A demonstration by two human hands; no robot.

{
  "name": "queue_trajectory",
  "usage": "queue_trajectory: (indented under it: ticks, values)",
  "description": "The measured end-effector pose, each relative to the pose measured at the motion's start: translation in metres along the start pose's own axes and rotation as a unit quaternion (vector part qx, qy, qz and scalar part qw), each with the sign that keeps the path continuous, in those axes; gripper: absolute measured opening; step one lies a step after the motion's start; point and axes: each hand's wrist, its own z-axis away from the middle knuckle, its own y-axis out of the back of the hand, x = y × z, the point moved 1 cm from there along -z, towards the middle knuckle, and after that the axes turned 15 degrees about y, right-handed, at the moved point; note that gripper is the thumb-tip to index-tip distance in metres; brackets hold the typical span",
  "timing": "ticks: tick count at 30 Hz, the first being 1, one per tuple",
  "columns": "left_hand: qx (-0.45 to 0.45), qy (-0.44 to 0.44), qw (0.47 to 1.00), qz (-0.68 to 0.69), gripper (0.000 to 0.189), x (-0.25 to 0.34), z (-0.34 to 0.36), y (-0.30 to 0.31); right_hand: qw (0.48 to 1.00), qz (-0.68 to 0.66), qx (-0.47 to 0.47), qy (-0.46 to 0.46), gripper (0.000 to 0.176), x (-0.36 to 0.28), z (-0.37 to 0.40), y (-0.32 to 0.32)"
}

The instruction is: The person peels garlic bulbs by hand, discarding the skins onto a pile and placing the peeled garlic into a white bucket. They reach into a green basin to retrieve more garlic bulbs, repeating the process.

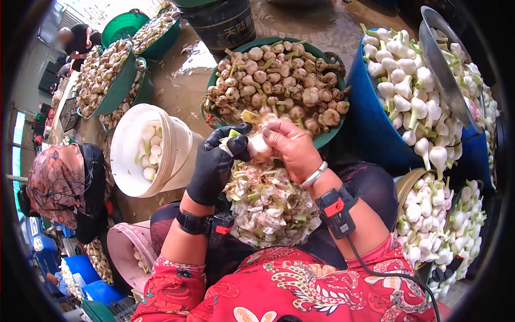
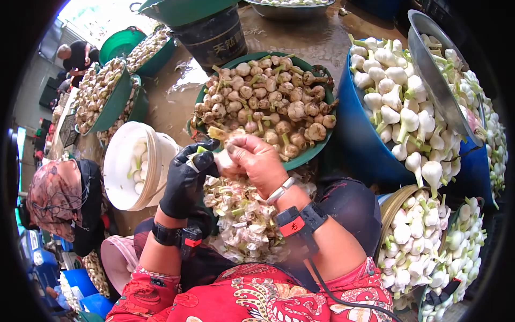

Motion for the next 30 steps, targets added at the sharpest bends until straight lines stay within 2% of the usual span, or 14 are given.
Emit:
queue_trajectory:
  ticks: [1, 2, 3, 5, 6, 7, 8, 10, 11, 12, 14, 18, 21, 30]
  values:
    - [0.02, -0.062, 0.994, -0.092, 0.032, -0.002, -0.003, 0.006, 1.0, 0.0, -0.001, -0.001, 0.024, -0.001, 0.002, 0.0]
    - [0.041, -0.123, 0.975, -0.183, 0.032, 0.001, -0.005, 0.012, 0.984, 0.121, -0.034, 0.128, 0.013, -0.007, 0.003, -0.001]
    - [0.045, -0.075, 0.992, -0.093, 0.032, 0.005, -0.008, 0.019, 0.935, 0.236, -0.068, 0.255, 0.006, -0.013, 0.005, -0.005]
    - [0.037, -0.042, 0.998, 0.015, 0.034, 0.011, -0.007, 0.022, 0.924, 0.213, -0.13, 0.289, 0.005, -0.015, 0.01, -0.008]
    - [0.035, -0.05, 0.998, 0.017, 0.034, 0.014, -0.005, 0.022, 0.886, 0.337, -0.277, 0.156, 0.007, -0.01, 0.012, -0.002]
    - [0.035, -0.051, 0.998, 0.018, 0.034, 0.013, -0.004, 0.02, 0.798, 0.444, -0.408, 0.014, 0.015, -0.006, 0.016, 0.004]
    - [0.032, -0.037, 0.998, 0.051, 0.034, 0.011, -0.004, 0.016, 0.73, 0.537, -0.423, -0.02, 0.026, -0.005, 0.019, 0.005]
    - [0.027, -0.015, 0.996, 0.085, 0.034, 0.006, -0.004, 0.013, 0.771, 0.574, -0.274, -0.029, 0.027, -0.005, 0.011, 0.007]
    - [0.015, -0.012, 0.997, 0.072, 0.034, 0.005, -0.004, 0.013, 0.889, 0.439, -0.133, -0.002, 0.032, -0.012, 0.01, 0.006]
    - [0.002, -0.009, 0.998, 0.058, 0.034, 0.004, -0.004, 0.013, 0.92, 0.361, -0.118, 0.092, 0.049, -0.012, 0.006, 0.008]
    - [-0.009, -0.001, 1.0, 0.023, 0.034, 0.004, -0.002, 0.01, 0.983, 0.135, -0.104, 0.067, 0.065, -0.018, 0.006, -0.001]
    - [-0.011, 0.016, 0.999, 0.029, 0.033, 0.004, -0.004, -0.003, 0.99, 0.081, -0.114, 0.026, 0.067, -0.011, 0.004, -0.003]
    - [-0.001, 0.027, 0.999, 0.032, 0.034, 0.003, -0.007, -0.002, 0.918, 0.305, -0.106, 0.231, 0.063, -0.011, 0.003, -0.004]
    - [-0.038, 0.049, 0.993, 0.104, 0.039, 0.008, 0.003, -0.006, 0.977, 0.152, -0.09, 0.116, 0.064, -0.009, 0.006, -0.006]
